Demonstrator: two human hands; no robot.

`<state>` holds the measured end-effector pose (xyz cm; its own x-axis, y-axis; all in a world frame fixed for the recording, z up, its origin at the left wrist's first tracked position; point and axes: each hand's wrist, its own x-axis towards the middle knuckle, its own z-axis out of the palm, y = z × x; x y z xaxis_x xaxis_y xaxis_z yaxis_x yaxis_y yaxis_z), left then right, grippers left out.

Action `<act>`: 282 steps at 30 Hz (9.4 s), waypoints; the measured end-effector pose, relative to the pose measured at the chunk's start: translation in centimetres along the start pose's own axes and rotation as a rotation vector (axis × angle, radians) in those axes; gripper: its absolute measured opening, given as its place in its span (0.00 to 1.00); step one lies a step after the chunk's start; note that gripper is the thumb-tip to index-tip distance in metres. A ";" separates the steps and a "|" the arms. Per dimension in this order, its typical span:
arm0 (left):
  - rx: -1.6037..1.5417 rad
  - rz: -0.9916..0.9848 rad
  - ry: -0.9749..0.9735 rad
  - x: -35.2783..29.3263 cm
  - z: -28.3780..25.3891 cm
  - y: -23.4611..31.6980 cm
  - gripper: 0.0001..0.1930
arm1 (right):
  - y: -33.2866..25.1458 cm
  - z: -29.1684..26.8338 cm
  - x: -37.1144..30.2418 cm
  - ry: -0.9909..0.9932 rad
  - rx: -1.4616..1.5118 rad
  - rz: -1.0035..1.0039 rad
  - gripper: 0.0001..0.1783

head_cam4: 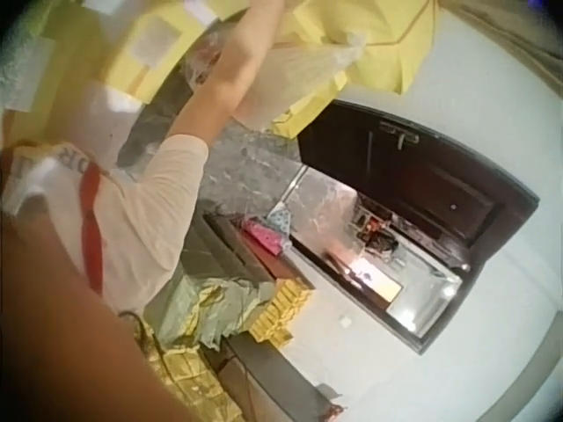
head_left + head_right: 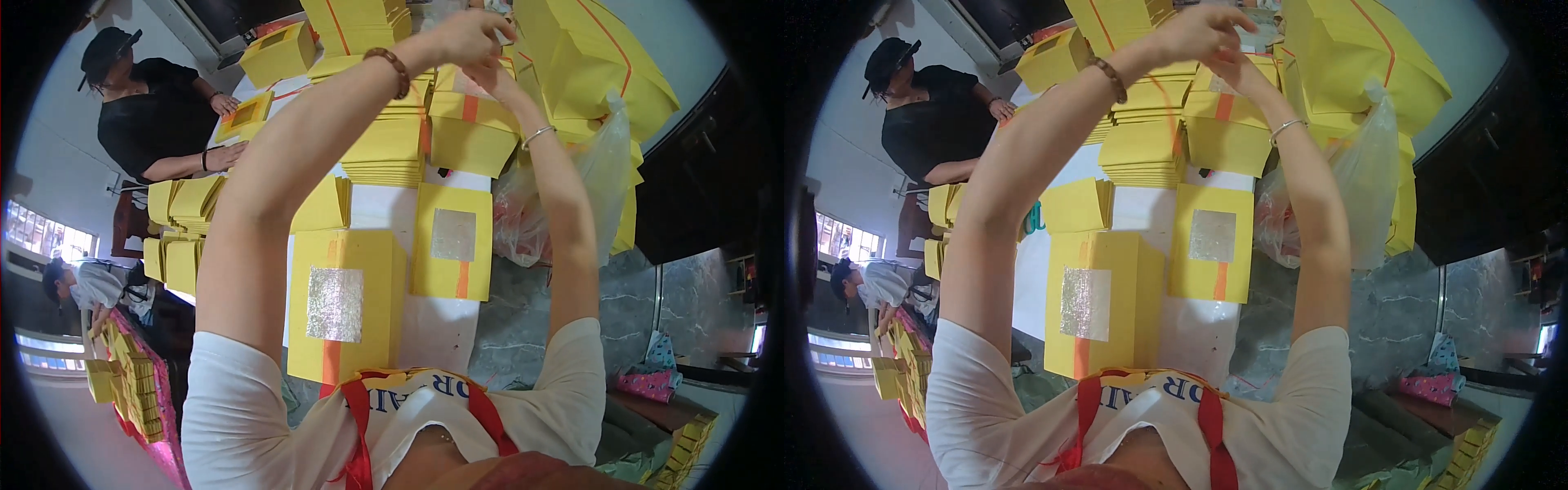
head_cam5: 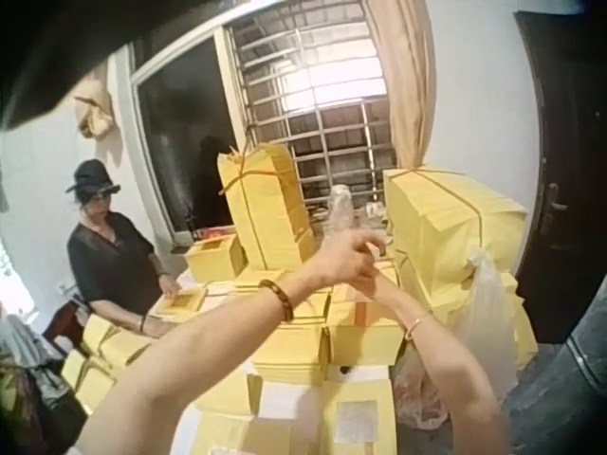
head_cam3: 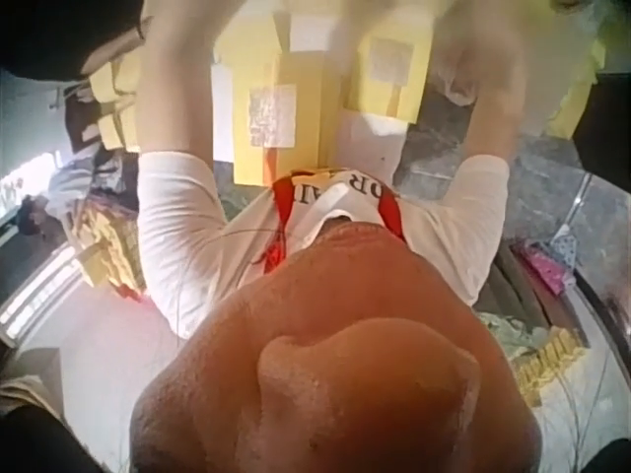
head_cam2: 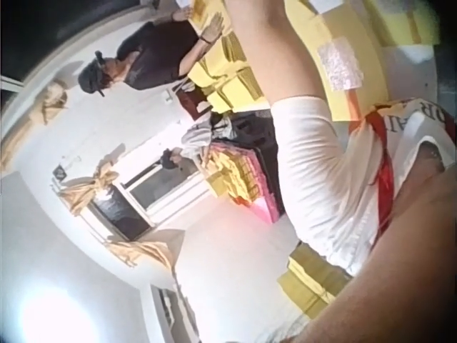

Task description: Folding and bundling stacks of yellow joss paper.

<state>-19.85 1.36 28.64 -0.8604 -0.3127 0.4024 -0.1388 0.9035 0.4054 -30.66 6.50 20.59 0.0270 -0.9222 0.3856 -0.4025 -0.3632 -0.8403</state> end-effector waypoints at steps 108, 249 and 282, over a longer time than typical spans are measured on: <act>-1.404 -0.891 0.485 -50.1 9.5 4.8 0.38 | -6.5 25.8 -31.7 0.222 0.811 0.584 0.31; -0.406 -0.246 -0.206 -46.7 -2.0 11.7 0.05 | -14.1 24.7 -34.5 0.035 0.124 0.092 0.19; -0.270 -0.038 0.036 -47.1 -1.7 8.7 0.17 | -14.7 25.5 -33.6 0.216 0.150 0.282 0.13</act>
<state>20.30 23.40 14.65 -0.8383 -0.3595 0.4098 -0.0307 0.7818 0.6228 -2.34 39.45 10.22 -0.2655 -0.9454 0.1892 -0.2274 -0.1293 -0.9652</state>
